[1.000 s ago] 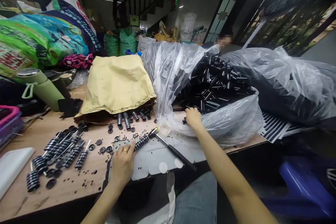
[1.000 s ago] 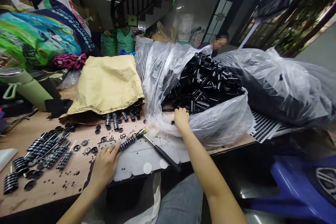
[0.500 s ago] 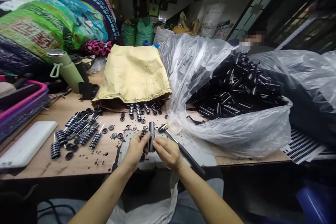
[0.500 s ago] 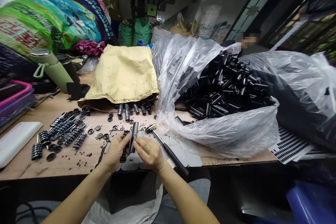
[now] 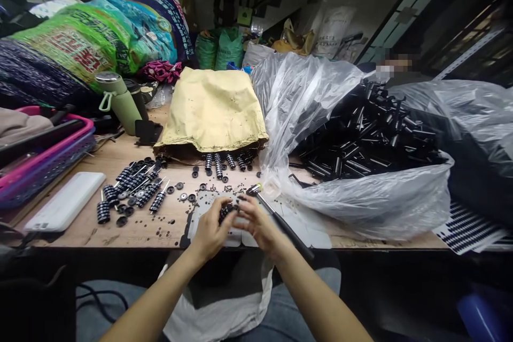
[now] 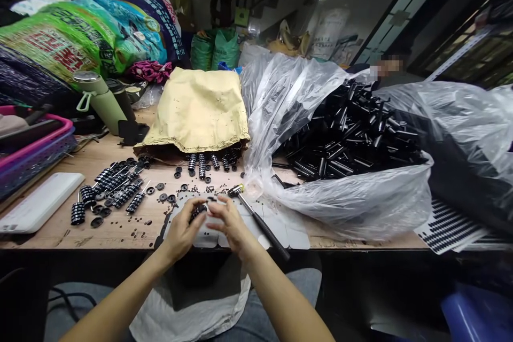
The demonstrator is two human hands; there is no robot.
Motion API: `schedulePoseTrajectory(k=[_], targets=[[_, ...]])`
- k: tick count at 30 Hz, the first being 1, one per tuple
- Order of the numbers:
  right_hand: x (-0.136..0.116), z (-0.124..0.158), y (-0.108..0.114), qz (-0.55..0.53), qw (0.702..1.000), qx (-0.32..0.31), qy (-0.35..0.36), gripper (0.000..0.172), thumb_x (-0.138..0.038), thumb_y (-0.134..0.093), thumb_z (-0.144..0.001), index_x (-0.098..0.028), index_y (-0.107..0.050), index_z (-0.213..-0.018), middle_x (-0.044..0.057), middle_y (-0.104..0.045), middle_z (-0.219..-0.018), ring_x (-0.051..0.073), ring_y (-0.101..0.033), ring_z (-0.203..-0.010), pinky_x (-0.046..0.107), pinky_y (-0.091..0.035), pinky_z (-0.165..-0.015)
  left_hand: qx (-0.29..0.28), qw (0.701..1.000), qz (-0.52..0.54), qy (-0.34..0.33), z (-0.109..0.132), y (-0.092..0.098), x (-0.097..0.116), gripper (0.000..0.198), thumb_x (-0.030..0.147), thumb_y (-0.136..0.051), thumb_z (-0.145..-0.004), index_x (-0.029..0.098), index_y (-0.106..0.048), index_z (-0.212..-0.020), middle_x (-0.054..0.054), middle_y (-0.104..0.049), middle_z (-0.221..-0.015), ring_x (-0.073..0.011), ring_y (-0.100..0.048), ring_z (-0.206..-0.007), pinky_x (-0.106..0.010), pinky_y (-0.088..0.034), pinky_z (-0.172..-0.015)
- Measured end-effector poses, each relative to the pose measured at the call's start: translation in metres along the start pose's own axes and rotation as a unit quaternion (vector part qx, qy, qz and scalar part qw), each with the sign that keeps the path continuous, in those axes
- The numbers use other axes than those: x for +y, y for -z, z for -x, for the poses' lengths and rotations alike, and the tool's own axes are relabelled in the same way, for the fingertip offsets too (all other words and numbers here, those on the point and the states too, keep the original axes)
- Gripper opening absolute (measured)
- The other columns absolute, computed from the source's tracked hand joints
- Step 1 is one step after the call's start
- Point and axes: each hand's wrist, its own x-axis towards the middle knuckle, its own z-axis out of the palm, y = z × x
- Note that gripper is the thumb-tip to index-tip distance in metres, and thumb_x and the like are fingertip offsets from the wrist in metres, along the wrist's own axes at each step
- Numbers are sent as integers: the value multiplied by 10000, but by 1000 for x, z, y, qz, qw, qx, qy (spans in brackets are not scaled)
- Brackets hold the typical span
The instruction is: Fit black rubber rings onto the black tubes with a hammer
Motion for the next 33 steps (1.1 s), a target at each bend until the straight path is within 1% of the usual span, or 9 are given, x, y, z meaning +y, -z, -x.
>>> schedulePoseTrajectory(k=[2, 5, 10, 14, 18, 21, 28, 31, 33], targets=[[1, 5, 8, 170, 978, 36, 119, 956, -492, -742, -460, -216, -308, -1266, 112, -405, -1245, 268, -399, -1148, 409, -417, -882, -5, 988, 124, 96, -2, 3, 8, 367, 436, -436, -802, 163, -542, -1024, 7, -524, -645, -81, -465, -468, -193, -377, -436], [-2, 18, 13, 357, 903, -15, 237, 1089, -396, -780, -451, -237, -181, -1346, 111, -295, -1328, 286, -287, -1224, 449, -325, -977, -22, 946, 251, 201, -6, 4, 16, 501, 511, -454, -769, 147, -515, -1109, 70, -399, -503, -35, -307, -320, -157, -228, -317], [-6, 28, 5, 425, 849, -62, 307, 1105, -325, -766, -506, -215, -81, -1366, 128, -279, -1339, 292, -262, -1240, 458, -295, -1006, 12, 911, 323, 257, -9, -3, 16, 460, 468, -554, -701, 147, -585, -1029, 49, -474, -514, -50, -406, -359, -161, -300, -335], [-3, 25, 2, 439, 837, -97, 314, 1133, -244, -754, -511, -195, -24, -1376, 131, -212, -1386, 278, -177, -1283, 444, -259, -1038, 26, 889, 350, 293, -7, -8, 18, 367, 452, -580, -678, 134, -595, -859, 36, -511, -497, -94, -494, -379, -202, -392, -371], [3, 20, 3, 451, 833, -107, 304, 1147, -277, -760, -503, -162, -30, -1380, 146, -145, -1412, 279, -112, -1305, 446, -223, -1052, 7, 874, 366, 320, -5, -11, 24, 360, 455, -577, -688, 140, -567, -860, 30, -534, -510, -102, -518, -369, -199, -404, -362], [9, 16, 4, 445, 839, -108, 293, 1176, -346, -783, -460, -152, -70, -1375, 162, -181, -1396, 291, -146, -1297, 456, -210, -1054, 8, 868, 367, 335, -5, -12, 26, 337, 454, -575, -695, 140, -555, -817, 23, -540, -509, -96, -515, -364, -185, -397, -352], [24, 10, 0, 416, 859, -67, 290, 1054, -233, -727, -475, -150, -144, -1349, 149, -256, -1345, 276, -213, -1266, 432, -242, -1045, -6, 871, 328, 366, -9, -14, 16, 302, 418, -516, -747, 130, -548, -830, 10, -530, -476, -104, -520, -388, -202, -423, -399], [32, 8, -3, 412, 865, -51, 283, 1032, -258, -718, -484, -148, -158, -1344, 145, -264, -1334, 272, -216, -1262, 418, -260, -1037, -31, 899, 272, 341, -7, -14, 8, 334, 408, -438, -793, 122, -565, -910, -13, -551, -556, -120, -539, -460, -252, -459, -471], [40, 5, -5, 416, 866, -21, 277, 1026, -244, -712, -481, -143, -163, -1341, 148, -278, -1322, 277, -232, -1252, 427, -269, -1029, -31, 956, 161, 242, -2, -16, 2, 338, 367, -444, -798, 133, -571, -1007, -46, -581, -704, -147, -570, -600, -307, -486, -593]])
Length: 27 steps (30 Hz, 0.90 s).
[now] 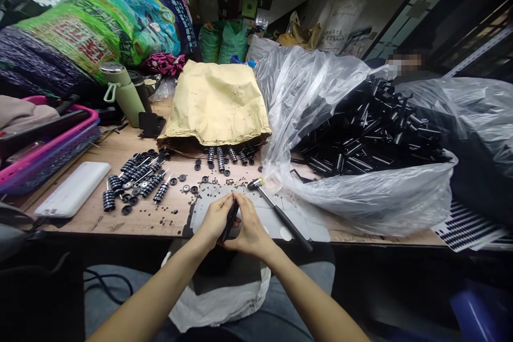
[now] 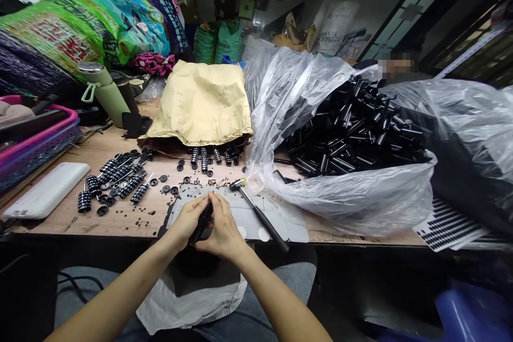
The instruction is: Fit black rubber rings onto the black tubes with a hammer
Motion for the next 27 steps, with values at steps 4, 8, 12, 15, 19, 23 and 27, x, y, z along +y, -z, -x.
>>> schedulePoseTrajectory(k=[4, 8, 12, 15, 19, 23, 27], targets=[[13, 3, -6, 51, 998, 24, -20, 930, -197, -653, -568, -143, -150, -1349, 155, -287, -1326, 277, -253, -1242, 445, -289, -1008, 52, 903, -335, -264, 2, 1, -24, 405, 162, -485, -774, 151, -499, -1178, -96, -549, -919, -201, -522, -865, -368, -448, -783], [36, 17, 19, 203, 972, 77, -93, 703, -300, -632, -672, -130, -315, -1276, 165, -388, -1257, 303, -341, -1177, 459, -332, -947, 14, 758, -533, -376, -4, 13, -43, 411, 28, -394, -785, 115, -477, -1178, -128, -559, -958, -204, -519, -865, -352, -453, -731], [49, 37, 57, 332, 905, 99, -245, 222, -325, -444, -831, -136, -535, -903, 149, -561, -917, 286, -530, -890, 400, -416, -732, -24, 679, -587, -441, -10, 27, -41, 368, 53, -393, -813, 119, -477, -1165, -116, -578, -973, -183, -530, -821, -340, -435, -708], [35, 52, 67, 238, 937, 70, -246, 269, -361, -292, -895, -180, -481, -835, 60, -575, -735, 194, -558, -663, 282, -402, -589, -7, 658, -608, -444, -8, 30, -35, 344, 73, -389, -827, 158, -502, -1140, -89, -597, -985, -188, -531, -865, -412, -382, -806], [11, 73, 53, 169, 954, 93, -230, 357, -392, -158, -916, -202, -443, -815, 5, -534, -597, 157, -532, -527, 232, -337, -501, 15, 653, -625, -427, -5, 28, -32, 357, 83, -400, -826, 189, -502, -1152, -72, -614, -1004, -194, -524, -933, -441, -323, -874], [-2, 78, 48, 228, 944, 35, -237, 355, -417, -206, -906, -207, -434, -734, -3, -515, -527, 169, -513, -456, 232, -264, -448, 26, 651, -646, -398, -2, 18, -38, 368, 104, -358, -844, 180, -493, -1177, -75, -602, -1085, -196, -511, -1012, -423, -303, -919], [-28, 66, 56, 177, 960, 147, -159, 352, -392, -173, -920, -193, -453, -845, 10, -555, -601, 145, -520, -479, 219, -300, -455, 23, 654, -657, -375, 4, -1, -48, 510, 361, -350, -855, 86, -367, -1284, -142, -419, -1309, -243, -309, -1242, -435, -197, -1024]])
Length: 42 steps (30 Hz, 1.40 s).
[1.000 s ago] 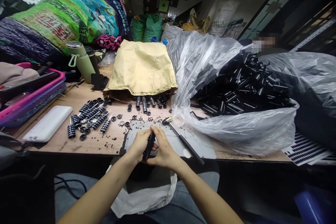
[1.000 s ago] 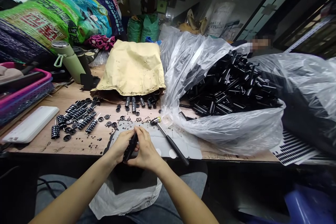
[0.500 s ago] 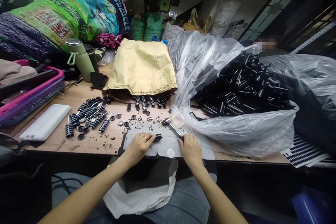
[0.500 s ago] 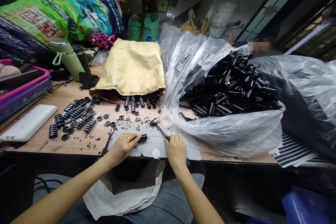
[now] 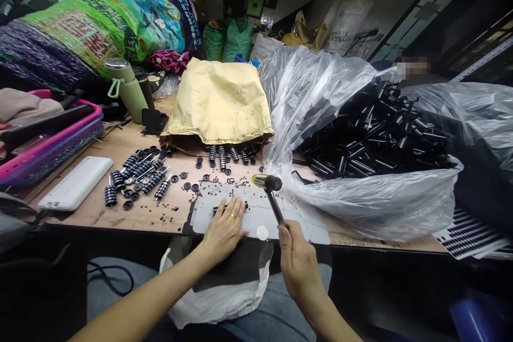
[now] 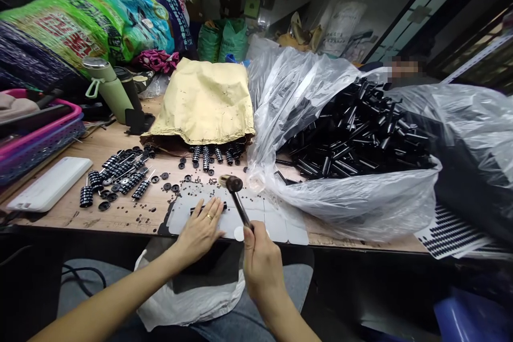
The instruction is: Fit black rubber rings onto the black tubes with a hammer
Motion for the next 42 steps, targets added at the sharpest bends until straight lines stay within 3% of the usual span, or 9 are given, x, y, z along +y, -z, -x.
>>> schedulePoseTrajectory(k=[5, 9, 17, 22, 24, 29, 36, 38, 42], targets=[[-26, 5, -24, 51, 988, -97, 111, 396, -366, -166, -924, -185, -487, -779, 27, -580, -614, 139, -533, -470, 222, -271, -440, -3, 1000, -7, -10, 5, -11, 9, 574, 302, -338, -827, 15, -270, -1320, -183, -328, -1358, -258, -223, -1285, -414, -187, -1037], [-25, 4, -40, 100, 976, -176, 77, 353, -368, -201, -927, -204, -482, -792, 12, -617, -658, 166, -577, -531, 228, -247, -454, 4, 1000, 28, -2, -5, -10, 2, 478, 197, -337, -820, 45, -360, -1272, -172, -425, -1289, -252, -349, -1216, -398, -307, -971], [31, -29, -19, 165, 980, -101, -45, 351, -447, -221, -909, -211, -473, -843, 13, -611, -724, 181, -583, -605, 241, -282, -495, -124, 973, 189, 38, -25, 33, -7, 245, 282, -406, -833, 195, -564, -998, -59, -597, -861, -192, -550, -812, -303, -453, -684], [67, -32, -39, 246, 969, -29, -18, 330, -420, -289, -899, -185, -500, -805, 50, -573, -765, 195, -547, -724, 267, -340, -574, -34, 939, 87, 332, -106, 25, -87, 398, 218, -275, -864, 56, -389, -1209, -202, -514, -1103, -262, -495, -1003, -351, -416, -796], [71, -40, -43, 237, 971, -10, 27, 289, -384, -332, -894, -177, -522, -827, 62, -567, -806, 199, -525, -782, 286, -366, -646, -35, 929, 77, 360, -140, 14, -117, 426, 158, -320, -827, -1, -351, -1221, -245, -525, -1057, -309, -489, -1011, -384, -418, -780], [84, -103, -8, 187, 979, 82, 18, 219, -209, -350, -887, -136, -555, -916, 105, -565, -891, 197, -494, -864, 310, -366, -719, -38, 938, 72, 338, -167, -5, -141, 354, 56, -317, -781, 12, -462, -1102, -255, -525, -1041, -315, -495, -1013, -397, -426, -768], [111, -174, 24, 64, 991, 79, -91, 198, -276, -463, -872, -145, -537, -1003, 48, -567, -993, 158, -550, -889, 354, -468, -752, -22, 966, 95, 239, -128, -2, -133, 421, 162, -347, -815, 71, -386, -1223, -197, -533, -1049, -254, -554, -925, -342, -438, -761], [115, -181, 22, 17, 990, 83, -115, 303, -231, -275, -942, -82, -513, -1055, 51, -531, -1041, 95, -541, -906, 300, -423, -820, 36, 936, 236, 259, -115, 4, -129, 407, 252, -365, -821, 96, -432, -1190, -130, -571, -913, -207, -575, -797, -314, -458, -692], [112, -186, 21, -67, 984, 103, -125, 230, -204, -363, -914, -89, -561, -929, 37, -564, -965, 96, -556, -852, 293, -438, -782, 49, 757, 562, 329, -81, 25, -103, 489, 427, -486, -742, 134, -473, -1132, 8, -513, -652, -92, -470, -470, -213, -396, -442]])
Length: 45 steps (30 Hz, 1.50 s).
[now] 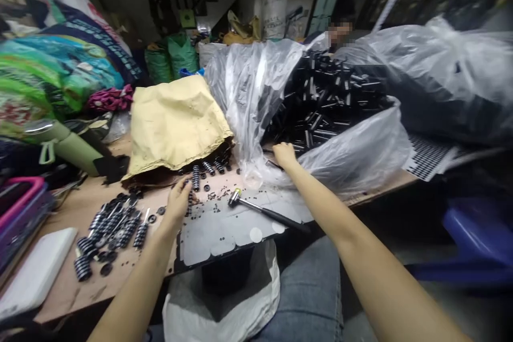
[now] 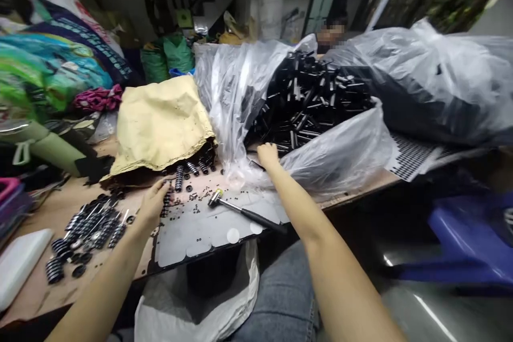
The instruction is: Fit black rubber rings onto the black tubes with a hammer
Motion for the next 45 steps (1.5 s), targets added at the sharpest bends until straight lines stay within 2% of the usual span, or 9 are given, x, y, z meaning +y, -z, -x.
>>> schedulePoseTrajectory(k=[7, 11, 17, 20, 23, 26, 33, 37, 45], targets=[[-31, 66, -25, -202, 975, -87, 20, 245, -327, -552, -751, -97, -576, -832, 31, -623, -750, 103, -581, -667, 226, -444, -621, -23, 985, 158, 58, 60, -39, 28, 442, 411, -648, -641, 152, -525, -977, 82, -421, -474, -42, -371, -381, -145, -266, -370], [-55, 131, -49, -449, 843, -278, -102, 332, -427, -631, -675, -148, -557, -838, 24, -604, -739, 133, -595, -660, 267, -474, -603, -49, 975, 196, 88, 69, -54, 34, 331, 394, -675, -613, 135, -530, -758, 82, -411, -415, -33, -335, -346, -150, -243, -355], [-78, 147, -35, -236, 924, -239, 183, 993, -529, -769, -383, -223, -384, -1246, 112, -355, -1318, 281, -302, -1231, 445, -270, -1008, -79, 981, 129, 120, 82, -39, 27, 287, 350, -674, -606, 153, -464, -602, 74, -399, -401, -48, -337, -335, -169, -237, -335], [-87, 148, -34, -282, 918, -276, 27, 925, -664, -628, -521, -203, -323, -1262, 144, -436, -1232, 268, -453, -1115, 454, -376, -917, -13, 1000, 21, -1, 91, -32, 20, 235, 354, -599, -690, 154, -503, -615, 38, -458, -474, -84, -428, -427, -197, -336, -412], [-96, 158, -45, -411, 783, -419, -205, 737, -751, -320, -687, -173, -416, -1135, 110, -578, -962, 208, -610, -822, 384, -496, -700, 28, 978, -100, -183, 99, -32, 15, 161, 288, -519, -760, 160, -562, -672, -18, -555, -637, -129, -522, -628, -240, -417, -599], [-100, 166, -57, -489, 686, -474, -256, 668, -738, -308, -702, -162, -495, -983, 78, -600, -860, 189, -618, -776, 332, -508, -663, 6, 962, -121, -243, 105, -33, 12, 140, 275, -503, -773, 166, -589, -792, -53, -590, -773, -156, -537, -753, -276, -422, -703], [-94, 170, -48, -252, 932, -243, 97, 1004, -441, -786, -428, -188, -289, -1262, 139, -348, -1292, 265, -390, -1167, 421, -383, -952, -45, 980, 187, 41, 104, -24, 16, 417, 480, -435, -791, 166, -541, -1044, 56, -428, -545, -45, -347, -377, -163, -273, -349], [-98, 178, -38, -127, 911, -269, 285, 1054, -374, -776, -492, -164, -188, -1341, 145, -286, -1340, 274, -252, -1257, 440, -281, -1035, -19, 956, 267, 122, 101, -28, 19, 453, 438, -526, -735, 157, -551, -1089, 58, -446, -507, -47, -372, -369, -152, -280, -333], [-99, 179, -45, -54, 899, -294, 319, 1202, -390, -797, -447, -146, -83, -1382, 155, -197, -1394, 280, -159, -1295, 439, -237, -1058, -25, 927, 332, 176, 105, -40, 26, 296, 378, -590, -683, 143, -605, -862, 14, -563, -536, -105, -509, -406, -221, -426, -394]])
